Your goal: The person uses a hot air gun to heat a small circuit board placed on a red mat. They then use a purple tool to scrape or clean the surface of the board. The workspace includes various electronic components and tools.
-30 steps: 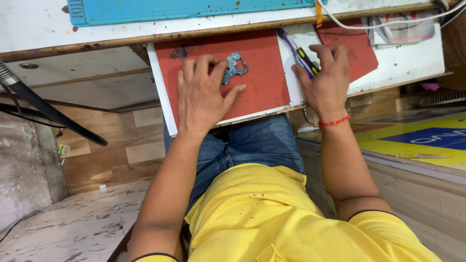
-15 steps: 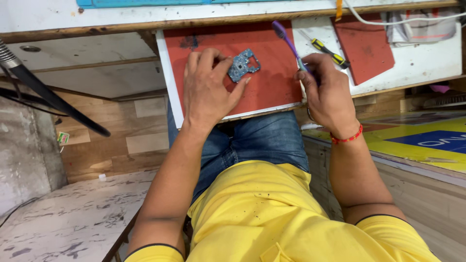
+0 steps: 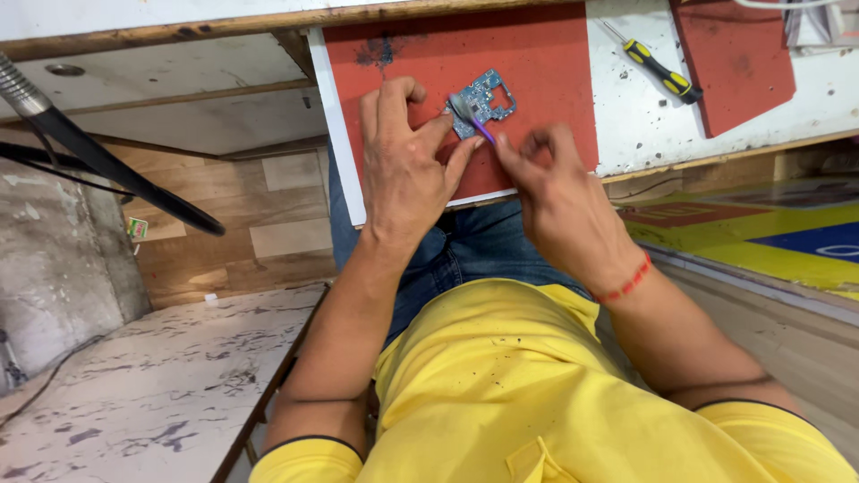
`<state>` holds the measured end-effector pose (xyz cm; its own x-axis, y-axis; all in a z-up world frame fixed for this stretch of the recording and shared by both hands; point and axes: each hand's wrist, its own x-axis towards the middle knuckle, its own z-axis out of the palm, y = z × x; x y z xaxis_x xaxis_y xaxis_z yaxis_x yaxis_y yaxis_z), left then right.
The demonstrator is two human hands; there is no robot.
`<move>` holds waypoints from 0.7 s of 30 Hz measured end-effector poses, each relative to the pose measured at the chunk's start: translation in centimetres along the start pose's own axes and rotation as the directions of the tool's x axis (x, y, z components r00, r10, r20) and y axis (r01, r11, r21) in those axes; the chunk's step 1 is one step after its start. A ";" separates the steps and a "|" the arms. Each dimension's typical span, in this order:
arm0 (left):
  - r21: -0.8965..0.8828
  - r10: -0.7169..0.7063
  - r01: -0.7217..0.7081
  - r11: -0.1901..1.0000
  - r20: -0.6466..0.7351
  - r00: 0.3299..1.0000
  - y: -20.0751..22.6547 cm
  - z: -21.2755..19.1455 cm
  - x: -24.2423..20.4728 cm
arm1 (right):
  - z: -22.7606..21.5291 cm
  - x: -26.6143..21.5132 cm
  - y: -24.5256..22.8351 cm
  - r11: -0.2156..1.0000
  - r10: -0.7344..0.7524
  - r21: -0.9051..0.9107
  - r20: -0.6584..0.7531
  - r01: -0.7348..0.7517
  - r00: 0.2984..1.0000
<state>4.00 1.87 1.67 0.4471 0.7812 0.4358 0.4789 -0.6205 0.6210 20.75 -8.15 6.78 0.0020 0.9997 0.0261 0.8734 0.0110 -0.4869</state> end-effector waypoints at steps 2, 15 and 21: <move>-0.008 0.007 -0.007 1.000 0.002 1.000 -0.1 -0.3 0.4 | -0.2 0.5 -0.4 0.999 0.049 -0.012 0.044 -0.049 0.998; 0.004 0.036 -0.037 0.999 0.029 0.999 0.3 0.0 -1.4 | 1.1 -1.4 1.2 0.992 -0.064 -0.111 -0.048 0.059 0.997; 0.099 0.041 -0.044 0.994 0.027 0.999 0.6 -0.1 -1.1 | 1.3 -0.4 2.0 0.990 -0.015 -0.138 -0.045 0.009 0.999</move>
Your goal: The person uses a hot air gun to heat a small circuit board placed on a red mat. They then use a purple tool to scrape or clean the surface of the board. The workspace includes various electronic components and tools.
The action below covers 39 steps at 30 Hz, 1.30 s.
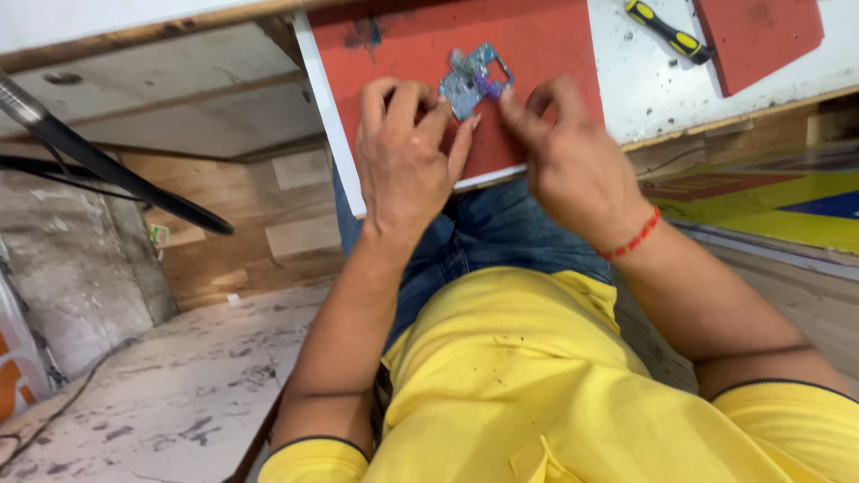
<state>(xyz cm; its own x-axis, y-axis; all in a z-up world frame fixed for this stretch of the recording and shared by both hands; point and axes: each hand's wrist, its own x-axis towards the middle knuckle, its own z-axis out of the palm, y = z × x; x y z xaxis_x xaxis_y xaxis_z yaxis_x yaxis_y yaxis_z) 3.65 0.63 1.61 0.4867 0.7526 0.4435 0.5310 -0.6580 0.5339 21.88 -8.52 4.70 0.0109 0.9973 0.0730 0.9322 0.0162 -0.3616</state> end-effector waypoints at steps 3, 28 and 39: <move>0.019 0.009 -0.009 1.000 -0.005 1.000 0.0 0.0 0.3 | -0.1 0.3 -0.2 1.000 -0.030 0.007 0.006 0.030 1.000; -0.035 0.000 0.003 0.999 0.072 0.997 -2.3 -0.8 3.1 | -1.2 1.8 5.2 0.986 -0.161 -0.029 0.017 0.161 0.987; -0.077 -0.053 0.057 0.995 0.051 0.997 -2.8 0.3 2.4 | -3.3 3.9 4.0 0.965 -0.261 0.037 0.148 0.259 0.954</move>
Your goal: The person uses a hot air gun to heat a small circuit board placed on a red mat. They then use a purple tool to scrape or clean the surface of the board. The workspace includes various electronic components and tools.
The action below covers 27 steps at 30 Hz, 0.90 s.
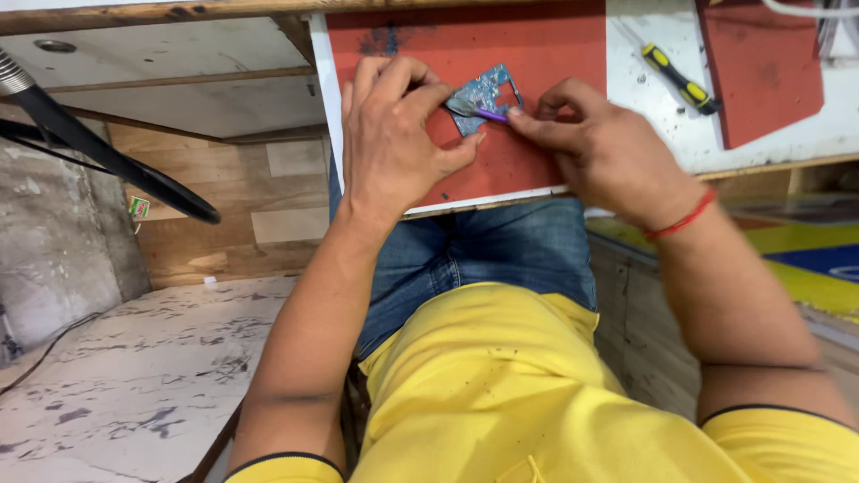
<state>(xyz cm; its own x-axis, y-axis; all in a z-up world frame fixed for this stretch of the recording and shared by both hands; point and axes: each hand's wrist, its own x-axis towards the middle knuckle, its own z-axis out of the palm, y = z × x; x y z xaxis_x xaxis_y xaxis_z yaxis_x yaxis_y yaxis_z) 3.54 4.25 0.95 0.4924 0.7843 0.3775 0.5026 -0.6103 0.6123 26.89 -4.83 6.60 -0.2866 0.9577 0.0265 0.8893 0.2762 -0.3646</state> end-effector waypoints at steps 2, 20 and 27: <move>-0.019 -0.028 0.028 0.999 0.022 0.999 0.3 -0.3 0.4 | -1.2 -0.1 0.9 0.998 -0.042 0.038 0.040 0.041 0.998; -0.044 -0.021 0.025 0.999 0.074 0.997 0.0 -0.3 0.8 | -0.6 2.0 5.1 0.964 -0.239 -0.097 0.074 0.246 0.968; 0.053 -0.016 0.014 0.999 0.054 0.998 0.2 -0.2 1.1 | 1.1 0.1 4.5 0.978 -0.172 -0.118 -0.007 0.170 0.985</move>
<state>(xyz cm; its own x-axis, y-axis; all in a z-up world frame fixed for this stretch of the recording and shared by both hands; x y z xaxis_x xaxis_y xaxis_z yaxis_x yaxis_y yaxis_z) 4.04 5.03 1.62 0.5215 0.7871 0.3295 0.5462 -0.6046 0.5797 30.47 -3.56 3.93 -0.4329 0.8964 0.0949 0.8634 0.4426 -0.2424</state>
